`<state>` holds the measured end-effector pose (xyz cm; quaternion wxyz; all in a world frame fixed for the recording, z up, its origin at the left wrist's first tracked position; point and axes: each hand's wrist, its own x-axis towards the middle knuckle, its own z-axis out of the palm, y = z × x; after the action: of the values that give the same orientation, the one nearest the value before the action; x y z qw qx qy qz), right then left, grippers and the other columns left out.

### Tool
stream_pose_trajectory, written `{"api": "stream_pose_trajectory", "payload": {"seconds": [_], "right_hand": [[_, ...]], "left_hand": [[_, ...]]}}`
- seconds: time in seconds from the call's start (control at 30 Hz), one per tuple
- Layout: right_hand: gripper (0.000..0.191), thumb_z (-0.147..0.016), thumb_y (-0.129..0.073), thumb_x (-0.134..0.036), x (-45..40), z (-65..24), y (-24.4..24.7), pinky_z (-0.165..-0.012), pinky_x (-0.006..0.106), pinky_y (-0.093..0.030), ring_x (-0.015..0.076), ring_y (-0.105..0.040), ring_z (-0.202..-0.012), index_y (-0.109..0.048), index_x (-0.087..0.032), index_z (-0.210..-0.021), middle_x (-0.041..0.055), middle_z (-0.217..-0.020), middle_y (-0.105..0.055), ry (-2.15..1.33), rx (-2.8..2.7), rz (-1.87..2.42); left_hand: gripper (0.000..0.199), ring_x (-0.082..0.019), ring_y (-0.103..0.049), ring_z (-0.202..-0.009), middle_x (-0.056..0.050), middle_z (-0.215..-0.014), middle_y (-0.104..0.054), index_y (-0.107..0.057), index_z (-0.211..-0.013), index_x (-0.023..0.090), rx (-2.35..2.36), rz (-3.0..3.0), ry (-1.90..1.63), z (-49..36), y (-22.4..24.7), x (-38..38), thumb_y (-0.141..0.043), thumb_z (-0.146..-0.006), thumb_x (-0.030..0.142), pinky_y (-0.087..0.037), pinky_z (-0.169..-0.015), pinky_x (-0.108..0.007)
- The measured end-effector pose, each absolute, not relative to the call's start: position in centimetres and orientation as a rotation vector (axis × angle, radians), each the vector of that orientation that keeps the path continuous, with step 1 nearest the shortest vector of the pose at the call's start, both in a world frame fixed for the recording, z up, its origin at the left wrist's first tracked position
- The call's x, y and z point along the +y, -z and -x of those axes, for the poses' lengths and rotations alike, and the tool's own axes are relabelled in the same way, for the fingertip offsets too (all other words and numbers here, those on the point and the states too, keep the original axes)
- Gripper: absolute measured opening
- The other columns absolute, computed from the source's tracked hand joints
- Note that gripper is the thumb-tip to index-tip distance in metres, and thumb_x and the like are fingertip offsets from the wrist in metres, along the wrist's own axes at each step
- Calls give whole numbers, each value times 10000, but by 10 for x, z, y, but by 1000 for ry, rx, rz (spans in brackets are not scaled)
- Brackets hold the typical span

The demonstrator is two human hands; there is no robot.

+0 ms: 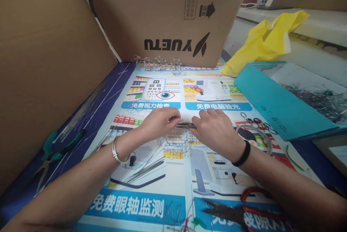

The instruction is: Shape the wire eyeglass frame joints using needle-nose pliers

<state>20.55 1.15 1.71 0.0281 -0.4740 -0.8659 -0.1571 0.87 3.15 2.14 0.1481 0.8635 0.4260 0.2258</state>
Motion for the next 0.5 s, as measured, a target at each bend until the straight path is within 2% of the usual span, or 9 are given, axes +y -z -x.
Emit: {"api": "stream_pose_trajectory", "payload": {"seconds": [0.27,0.5], "right_hand": [[213,-823,-528,-361,5,-205,-25,-627,342,-211,249,-516,-734,-631,-194,-739,81,-715,-591,559,-2665,1391],[182,-834,-498,-272,5,-203,-18,-618,346,-183,242,-484,-730,-614,-179,-729,94,-721,-580,601,-2651,1360]], "left_hand": [[119,-97,-523,-596,21,-660,-619,-599,-717,171,1316,-2390,-662,-9,-23,31,-526,-808,196,-388,-562,-221],[121,-92,-509,-582,27,-644,-611,-593,-702,173,1330,-2353,-686,-10,-20,30,-522,-798,193,-381,-557,-219]]}}
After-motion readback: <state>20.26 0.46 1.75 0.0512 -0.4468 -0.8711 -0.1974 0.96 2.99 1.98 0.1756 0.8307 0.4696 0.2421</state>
